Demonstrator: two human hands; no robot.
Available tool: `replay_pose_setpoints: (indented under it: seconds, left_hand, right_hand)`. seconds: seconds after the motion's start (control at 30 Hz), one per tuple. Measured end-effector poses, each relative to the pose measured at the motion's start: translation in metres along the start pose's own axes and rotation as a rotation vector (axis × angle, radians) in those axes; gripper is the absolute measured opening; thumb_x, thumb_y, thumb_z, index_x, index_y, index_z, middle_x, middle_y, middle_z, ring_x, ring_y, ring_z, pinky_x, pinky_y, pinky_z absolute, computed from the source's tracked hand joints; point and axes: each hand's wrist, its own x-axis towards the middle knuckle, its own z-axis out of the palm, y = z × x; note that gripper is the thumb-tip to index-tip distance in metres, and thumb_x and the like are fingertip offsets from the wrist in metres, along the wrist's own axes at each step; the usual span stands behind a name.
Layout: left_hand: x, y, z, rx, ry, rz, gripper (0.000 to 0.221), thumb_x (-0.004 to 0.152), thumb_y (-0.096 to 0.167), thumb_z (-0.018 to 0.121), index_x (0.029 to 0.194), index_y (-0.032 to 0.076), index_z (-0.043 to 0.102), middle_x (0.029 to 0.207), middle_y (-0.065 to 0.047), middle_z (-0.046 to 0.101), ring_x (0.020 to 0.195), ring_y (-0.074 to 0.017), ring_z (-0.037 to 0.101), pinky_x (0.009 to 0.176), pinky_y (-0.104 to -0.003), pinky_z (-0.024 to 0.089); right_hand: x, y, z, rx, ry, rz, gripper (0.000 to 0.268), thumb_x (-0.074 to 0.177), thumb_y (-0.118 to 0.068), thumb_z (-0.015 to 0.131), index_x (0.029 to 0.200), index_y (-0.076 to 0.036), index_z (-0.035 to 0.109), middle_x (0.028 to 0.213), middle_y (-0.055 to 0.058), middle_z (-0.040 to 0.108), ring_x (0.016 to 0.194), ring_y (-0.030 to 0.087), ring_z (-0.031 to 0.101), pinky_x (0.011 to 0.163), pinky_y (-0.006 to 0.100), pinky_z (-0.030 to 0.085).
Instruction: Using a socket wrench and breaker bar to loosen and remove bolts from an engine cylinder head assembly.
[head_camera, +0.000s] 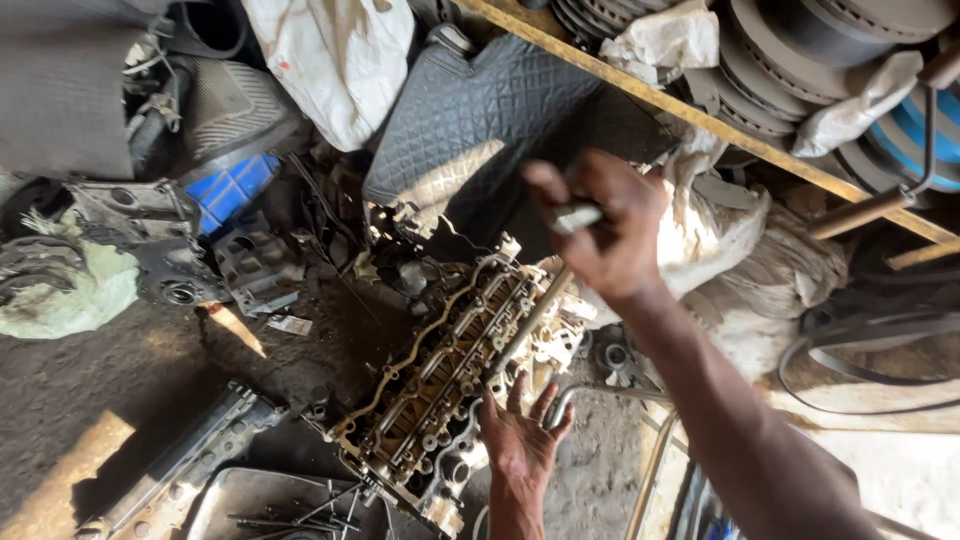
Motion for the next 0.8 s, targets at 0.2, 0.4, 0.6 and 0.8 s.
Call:
replay_pose_setpoints:
  seconds: [0.2, 0.4, 0.6, 0.8]
  left_hand:
    - [0.017, -0.007, 0.013, -0.281, -0.092, 0.036, 0.084, 0.095, 0.066, 0.034, 0.157, 0.011, 0.046, 0.158, -0.032, 0.044, 0.143, -0.0406, 0.048, 0.093, -0.061, 0.053]
    - [0.039, -0.014, 0.034, -0.596, -0.133, 0.136, 0.087, 0.097, 0.068, 0.034, 0.165, 0.017, 0.014, 0.17, -0.018, 0.03, 0.148, -0.0377, 0.046, 0.102, -0.062, 0.051]
    - [0.044, -0.008, 0.058, -0.431, 0.16, 0.157, 0.076, 0.095, 0.066, 0.04, 0.158, 0.023, 0.039, 0.165, -0.01, 0.042, 0.138, -0.0376, 0.058, 0.092, -0.058, 0.055]
    - [0.022, 0.001, 0.069, -0.466, 0.041, 0.232, 0.045, 0.103, 0.053, 0.045, 0.138, 0.026, 0.035, 0.154, -0.005, 0.036, 0.137, -0.0309, 0.046, 0.094, -0.055, 0.055]
  right_hand:
    - [0.018, -0.046, -0.003, 0.867, 0.825, 0.954, 0.051, 0.082, -0.063, 0.054, 0.058, -0.02, 0.041, 0.054, -0.004, 0.032, 0.046, 0.012, 0.024, 0.041, 0.032, 0.019]
    - [0.034, -0.01, -0.044, 1.294, -0.02, 1.194, 0.032, 0.091, -0.026, 0.065, 0.063, -0.014, 0.06, 0.042, -0.005, 0.047, 0.032, 0.009, 0.04, 0.037, 0.028, 0.042]
    - [-0.014, 0.041, -0.019, -0.441, -0.165, -0.073, 0.03, 0.112, -0.019, 0.067, 0.085, -0.009, 0.061, 0.059, -0.001, 0.057, 0.041, 0.009, 0.051, 0.032, 0.025, 0.038]
    - [0.0, -0.045, 0.021, 0.131, 0.503, 0.613, 0.03, 0.111, -0.039, 0.035, 0.095, -0.015, 0.042, 0.06, 0.0, 0.049, 0.049, 0.013, 0.054, 0.049, 0.024, 0.046]
